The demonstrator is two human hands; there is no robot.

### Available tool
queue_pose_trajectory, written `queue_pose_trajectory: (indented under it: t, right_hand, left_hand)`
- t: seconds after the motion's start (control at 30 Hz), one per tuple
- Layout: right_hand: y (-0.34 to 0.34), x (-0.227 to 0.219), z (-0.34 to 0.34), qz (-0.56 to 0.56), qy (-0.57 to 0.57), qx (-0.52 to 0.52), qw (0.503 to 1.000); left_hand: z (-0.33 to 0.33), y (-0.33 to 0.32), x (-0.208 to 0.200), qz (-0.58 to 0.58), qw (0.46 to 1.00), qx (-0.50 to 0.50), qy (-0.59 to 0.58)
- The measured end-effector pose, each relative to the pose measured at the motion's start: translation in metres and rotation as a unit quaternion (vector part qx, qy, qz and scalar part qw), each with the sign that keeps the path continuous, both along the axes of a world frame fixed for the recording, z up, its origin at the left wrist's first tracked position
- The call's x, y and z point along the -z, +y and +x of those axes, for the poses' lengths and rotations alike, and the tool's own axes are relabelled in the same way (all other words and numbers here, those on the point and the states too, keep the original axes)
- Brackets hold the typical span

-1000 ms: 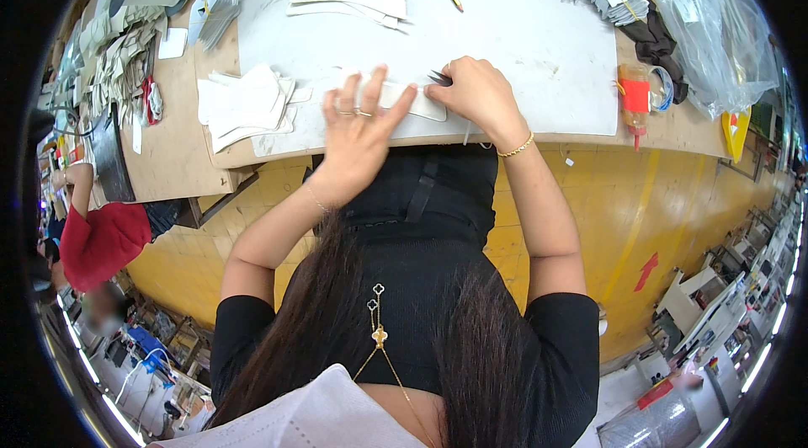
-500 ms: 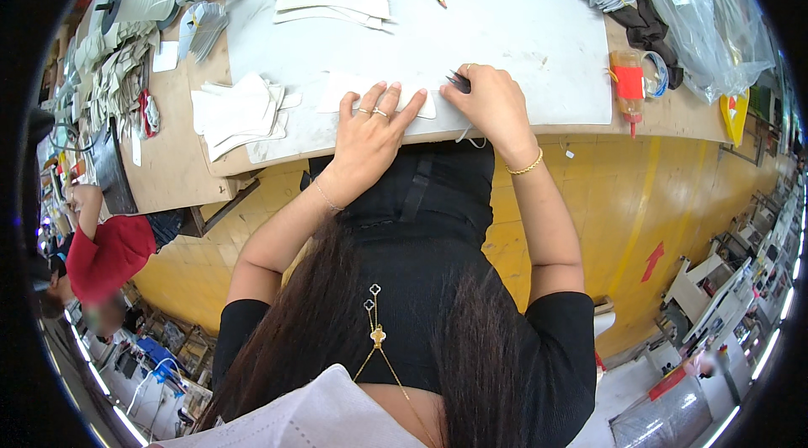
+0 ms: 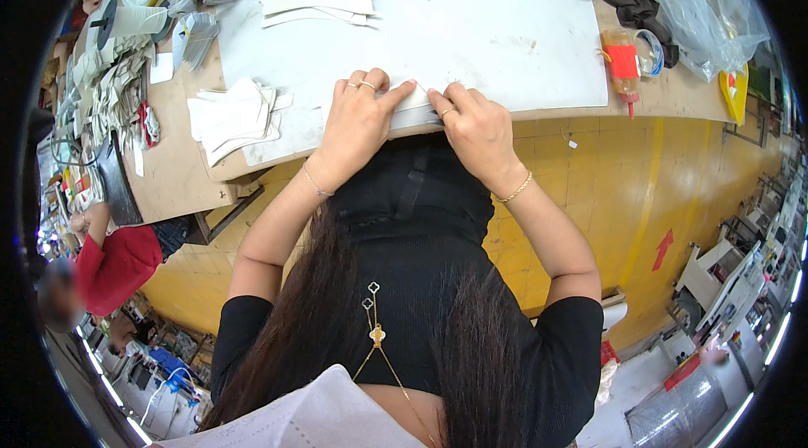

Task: The person repeatedly picks up small white fabric pieces from a stack, aligns them on a white table, and cuts them with small scissors. After each cut, the person places the trimmed piece aside and repeats the process with the next piece.

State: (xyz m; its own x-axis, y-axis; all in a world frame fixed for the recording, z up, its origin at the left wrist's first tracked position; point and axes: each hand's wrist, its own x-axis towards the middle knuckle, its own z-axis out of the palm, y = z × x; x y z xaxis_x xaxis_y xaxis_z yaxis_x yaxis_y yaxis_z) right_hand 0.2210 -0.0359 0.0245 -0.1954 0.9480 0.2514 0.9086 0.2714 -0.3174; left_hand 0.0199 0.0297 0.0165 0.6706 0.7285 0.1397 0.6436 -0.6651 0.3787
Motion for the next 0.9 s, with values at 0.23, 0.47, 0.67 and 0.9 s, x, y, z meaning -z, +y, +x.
queue_pose_trajectory:
  t: [0.23,0.47,0.67,0.9]
  right_hand:
    - [-0.005,0.004,-0.002,0.012,-0.033,0.004,0.999]
    - [-0.007,-0.001,-0.006,-0.008,-0.115,-0.032,0.993]
    - [0.004,-0.004,-0.002,-0.026,-0.113,-0.048,0.992]
    - [0.111,0.021,-0.018,0.061,-0.029,-0.114,0.991]
  left_hand:
    - [-0.004,0.010,0.004,-0.019,0.999,0.025,-0.006]
    - [-0.005,0.015,0.004,0.008,0.999,0.047,-0.012]
    - [-0.013,0.024,-0.001,0.093,0.991,0.080,0.050]
    - [-0.038,0.030,0.001,0.103,0.994,-0.024,0.038]
